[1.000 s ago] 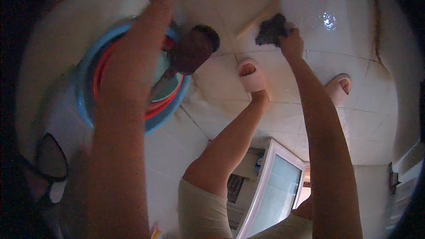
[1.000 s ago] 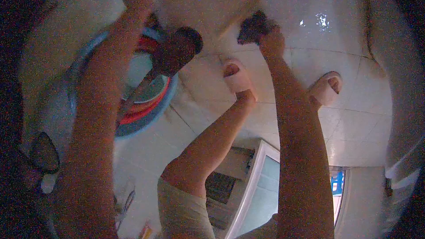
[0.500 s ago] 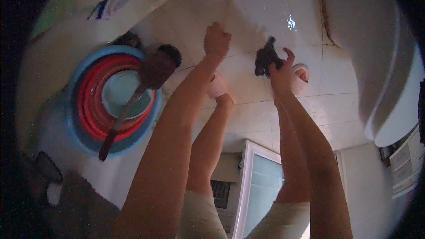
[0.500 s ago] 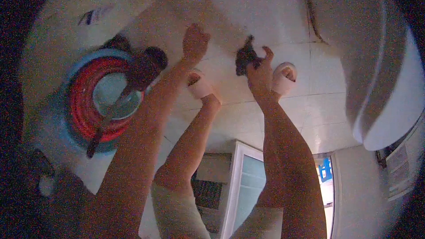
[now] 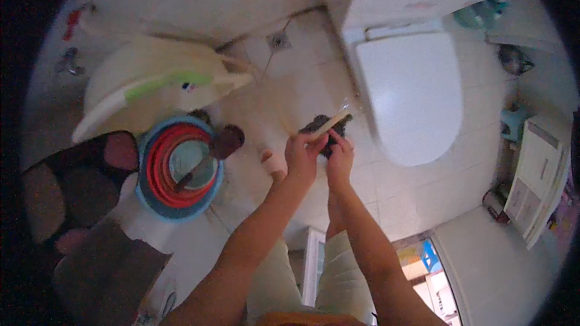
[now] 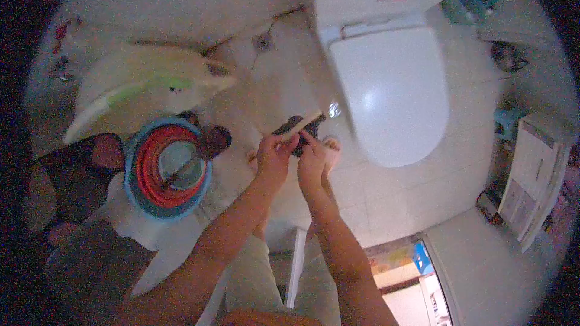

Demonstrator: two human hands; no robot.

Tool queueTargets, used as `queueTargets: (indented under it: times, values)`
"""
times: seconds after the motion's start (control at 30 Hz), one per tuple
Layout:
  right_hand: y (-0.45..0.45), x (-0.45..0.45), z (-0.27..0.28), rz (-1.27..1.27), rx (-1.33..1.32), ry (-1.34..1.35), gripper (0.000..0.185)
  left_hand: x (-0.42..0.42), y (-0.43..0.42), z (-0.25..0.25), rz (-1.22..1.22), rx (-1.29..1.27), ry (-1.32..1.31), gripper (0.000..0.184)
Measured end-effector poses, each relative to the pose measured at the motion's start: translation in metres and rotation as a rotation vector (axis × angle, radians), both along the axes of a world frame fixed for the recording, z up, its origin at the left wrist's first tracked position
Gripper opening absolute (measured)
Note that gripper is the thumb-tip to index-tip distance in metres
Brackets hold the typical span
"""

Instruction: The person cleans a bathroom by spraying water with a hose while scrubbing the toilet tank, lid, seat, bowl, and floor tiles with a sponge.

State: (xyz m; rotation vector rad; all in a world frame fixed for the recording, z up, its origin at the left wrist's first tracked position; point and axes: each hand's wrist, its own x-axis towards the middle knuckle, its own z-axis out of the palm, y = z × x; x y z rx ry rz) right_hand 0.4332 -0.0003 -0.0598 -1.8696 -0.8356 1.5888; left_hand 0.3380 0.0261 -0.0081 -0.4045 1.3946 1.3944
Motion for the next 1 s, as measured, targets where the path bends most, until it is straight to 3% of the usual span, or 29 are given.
queueTargets:
  times: [0.1, 0.23, 0.3, 0.33, 0.43, 0.5, 0.53, 0.6, 0.63, 0.7, 0.83, 0.87, 0.9, 0.97, 1.0]
  values:
    - [0.04, 0.02, 0.089, -0.446, -0.108, 0.491, 0.033, 0.022, 0.019, 0.072, -0.07, 0.015, -0.16, 0.018]
    - [0.096, 0.046, 0.166, -0.2, 0.077, 0.197, 0.037, 0.059, 0.032, 0.139, -0.294, 0.001, -0.119, 0.019]
    - [0.12, 0.057, 0.185, -0.227, 0.132, 0.161, 0.037, 0.067, 0.043, 0.159, -0.462, -0.067, -0.034, 0.022]
    - [0.132, 0.065, 0.2, -0.178, 0.186, 0.118, 0.035, 0.06, 0.051, 0.177, -0.586, -0.076, 0.041, 0.027]
    - [0.168, 0.087, 0.21, 0.11, 0.442, -0.201, 0.031, 0.002, 0.089, 0.202, -1.037, -0.087, 0.77, 0.031]
    - [0.192, 0.088, 0.232, 0.182, 0.573, -0.202, 0.029, -0.041, 0.126, 0.238, -0.75, -0.221, 1.125, 0.034]
    - [0.191, 0.082, 0.251, 0.224, 0.575, -0.253, 0.029, -0.084, 0.132, 0.241, -0.531, 0.01, 1.318, 0.03]
    - [0.189, 0.067, 0.275, 0.259, 0.577, -0.26, 0.026, -0.189, 0.154, 0.23, -0.258, 0.078, 1.568, 0.046]
    - [0.196, 0.06, 0.274, 0.267, 0.567, -0.266, 0.025, -0.208, 0.168, 0.281, -0.212, -0.043, 1.642, 0.063]
    - [0.211, 0.053, 0.256, 0.314, 0.669, -0.256, 0.024, -0.265, 0.197, 0.296, -0.064, -0.092, 1.792, 0.072]
    - [0.246, 0.025, 0.241, 0.276, 0.572, -0.206, 0.026, -0.318, 0.249, 0.264, -0.292, -0.075, 1.649, 0.07]
    - [0.246, 0.019, 0.233, 0.24, 0.574, -0.136, 0.027, -0.328, 0.237, 0.258, -0.241, 0.06, 1.598, 0.07]
    - [0.248, 0.009, 0.261, 0.318, 0.567, -0.241, 0.03, -0.344, 0.228, 0.249, -0.19, 0.195, 1.549, 0.07]
    - [0.259, -0.005, 0.264, 0.365, 0.556, -0.243, 0.034, -0.336, 0.237, 0.25, -0.191, 0.21, 1.625, 0.071]
    - [0.261, -0.005, 0.266, 0.291, 0.452, -0.114, 0.034, -0.31, 0.234, 0.271, -0.244, 0.088, 1.759, 0.072]
